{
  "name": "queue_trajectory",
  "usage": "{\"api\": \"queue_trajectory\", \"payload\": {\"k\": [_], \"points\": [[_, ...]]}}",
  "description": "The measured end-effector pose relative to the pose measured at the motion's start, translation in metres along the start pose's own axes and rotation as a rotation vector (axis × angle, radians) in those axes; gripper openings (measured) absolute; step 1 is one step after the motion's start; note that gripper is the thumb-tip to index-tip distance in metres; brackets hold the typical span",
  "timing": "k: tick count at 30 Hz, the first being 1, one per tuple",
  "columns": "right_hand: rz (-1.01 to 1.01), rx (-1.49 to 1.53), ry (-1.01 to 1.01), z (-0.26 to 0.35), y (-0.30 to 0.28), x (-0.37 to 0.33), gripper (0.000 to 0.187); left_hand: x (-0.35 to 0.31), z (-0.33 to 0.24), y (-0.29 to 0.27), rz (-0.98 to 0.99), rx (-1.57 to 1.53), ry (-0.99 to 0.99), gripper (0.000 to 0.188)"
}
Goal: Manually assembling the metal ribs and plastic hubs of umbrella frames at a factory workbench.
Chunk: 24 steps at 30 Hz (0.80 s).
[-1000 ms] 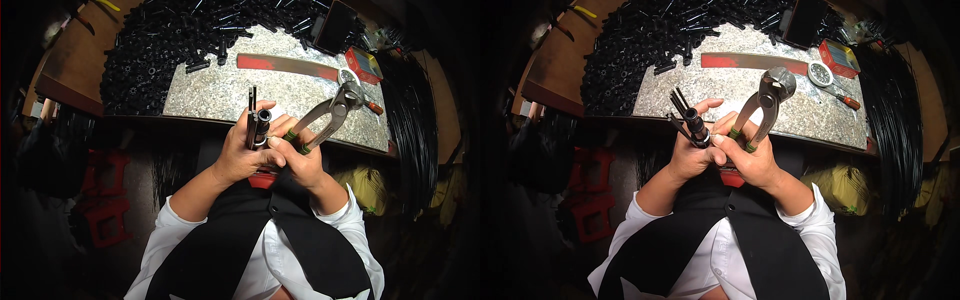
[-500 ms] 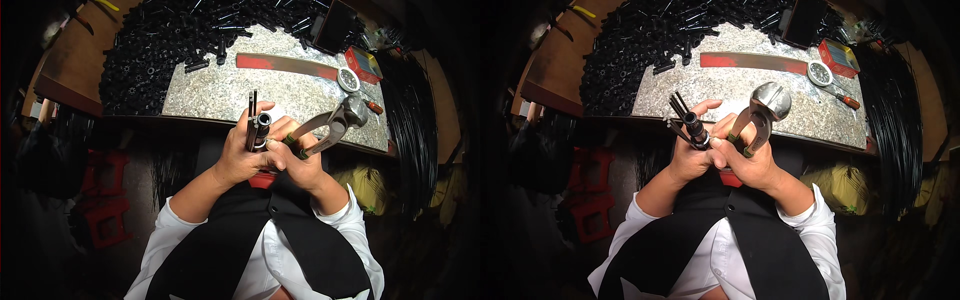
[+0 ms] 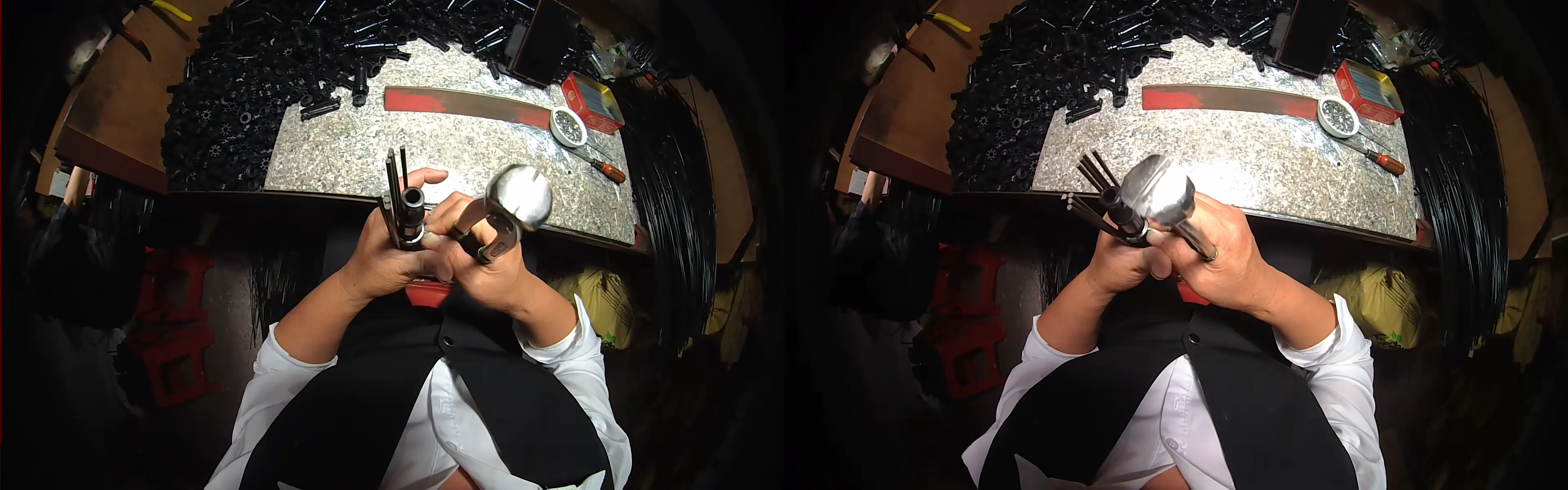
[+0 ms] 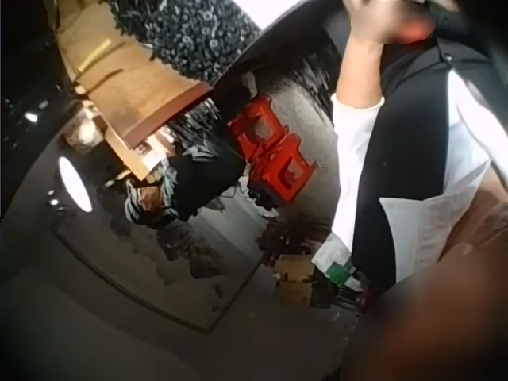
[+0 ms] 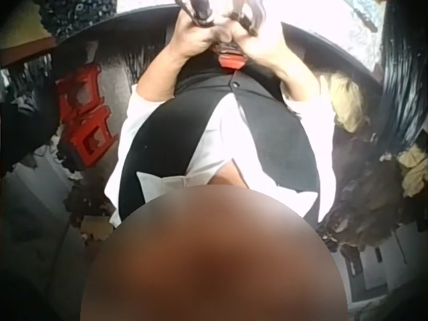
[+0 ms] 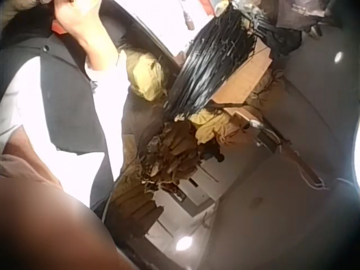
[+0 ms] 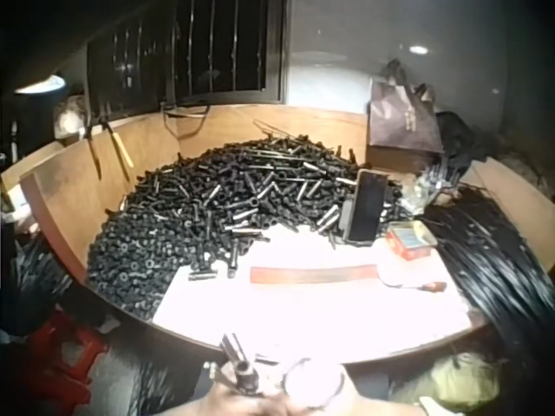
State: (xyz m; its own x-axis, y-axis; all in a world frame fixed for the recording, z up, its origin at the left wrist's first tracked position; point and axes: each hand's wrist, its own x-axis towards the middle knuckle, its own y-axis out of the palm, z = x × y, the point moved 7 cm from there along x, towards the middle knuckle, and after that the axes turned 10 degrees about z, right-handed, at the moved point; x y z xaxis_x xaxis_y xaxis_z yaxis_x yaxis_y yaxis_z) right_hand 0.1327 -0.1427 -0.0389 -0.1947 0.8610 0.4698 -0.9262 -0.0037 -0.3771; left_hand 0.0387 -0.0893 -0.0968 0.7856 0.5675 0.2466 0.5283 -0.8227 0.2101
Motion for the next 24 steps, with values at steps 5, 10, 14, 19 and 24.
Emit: {"api": "queue_trajectory", "payload": {"k": [5,10,14,19,24], "points": [[0.079,-0.076,0.124,-0.004,0.003,0.001,0.010,0.005,-0.013,0.002,0.076,-0.176,0.054,0.097],[0.167,0.122,0.441,-0.016,-0.004,0.002,0.027,-0.001,0.001,-0.016,0.166,-0.069,-0.078,0.118],[0.306,-0.124,0.406,-0.011,-0.017,-0.010,0.037,-0.008,-0.004,-0.027,0.057,-0.170,-0.088,0.113],[0.418,-0.644,0.212,0.012,-0.025,-0.023,0.074,-0.012,-0.009,-0.041,0.011,-0.191,-0.012,0.098],[0.346,-0.854,0.162,0.019,-0.020,-0.028,0.067,-0.006,-0.009,-0.024,-0.009,-0.150,-0.140,0.088]]}}
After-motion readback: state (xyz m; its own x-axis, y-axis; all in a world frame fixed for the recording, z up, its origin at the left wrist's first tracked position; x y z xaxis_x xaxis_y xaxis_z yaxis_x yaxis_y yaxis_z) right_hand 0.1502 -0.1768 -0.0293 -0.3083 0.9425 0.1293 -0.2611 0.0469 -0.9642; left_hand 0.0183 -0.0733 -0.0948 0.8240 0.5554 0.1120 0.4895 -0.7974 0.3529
